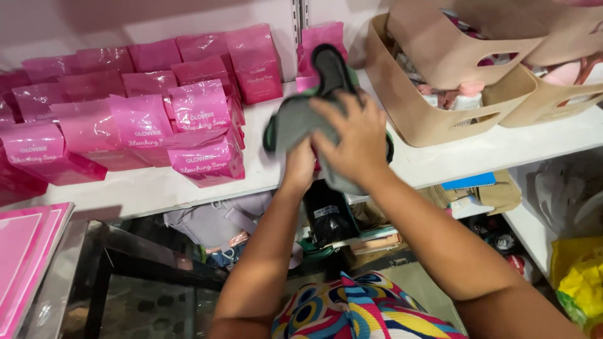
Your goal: The person wipes down small pink soap packets with a cloth and organizes them on a shelf.
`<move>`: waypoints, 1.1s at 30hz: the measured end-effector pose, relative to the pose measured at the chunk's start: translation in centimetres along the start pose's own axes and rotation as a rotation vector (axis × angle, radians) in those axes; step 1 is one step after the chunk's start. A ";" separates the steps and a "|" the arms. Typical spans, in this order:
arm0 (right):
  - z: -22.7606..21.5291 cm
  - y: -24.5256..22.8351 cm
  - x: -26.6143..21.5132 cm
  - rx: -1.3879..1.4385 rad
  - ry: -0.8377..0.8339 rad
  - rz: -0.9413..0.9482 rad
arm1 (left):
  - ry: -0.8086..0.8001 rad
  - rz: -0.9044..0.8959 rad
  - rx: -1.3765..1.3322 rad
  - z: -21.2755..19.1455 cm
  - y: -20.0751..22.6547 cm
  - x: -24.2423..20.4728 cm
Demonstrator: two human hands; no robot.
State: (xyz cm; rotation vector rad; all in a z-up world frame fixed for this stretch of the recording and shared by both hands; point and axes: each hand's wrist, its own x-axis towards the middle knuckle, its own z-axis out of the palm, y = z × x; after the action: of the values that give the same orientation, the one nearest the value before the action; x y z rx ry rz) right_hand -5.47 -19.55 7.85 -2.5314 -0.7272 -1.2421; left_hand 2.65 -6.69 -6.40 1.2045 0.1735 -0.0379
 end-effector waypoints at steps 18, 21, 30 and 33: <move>0.3 2.6 -0.5 0.612 0.031 0.329 | -0.204 0.071 -0.356 -1.5 3.8 -2.3; 7.4 11.2 -1.5 0.879 0.034 0.483 | -0.362 -0.061 -0.342 -0.2 8.2 -6.6; 5.6 5.6 -3.7 1.809 0.079 0.841 | -0.363 -0.008 -0.551 1.5 8.7 -6.2; 4.2 3.1 -5.1 2.157 0.096 0.969 | 0.165 0.871 0.654 1.2 8.4 -4.6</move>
State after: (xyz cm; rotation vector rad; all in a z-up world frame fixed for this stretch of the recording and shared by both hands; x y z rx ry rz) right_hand -3.64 -22.16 1.33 -0.6280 -0.2436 0.1225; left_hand -0.73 -5.10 2.47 1.8478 -0.2535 0.8218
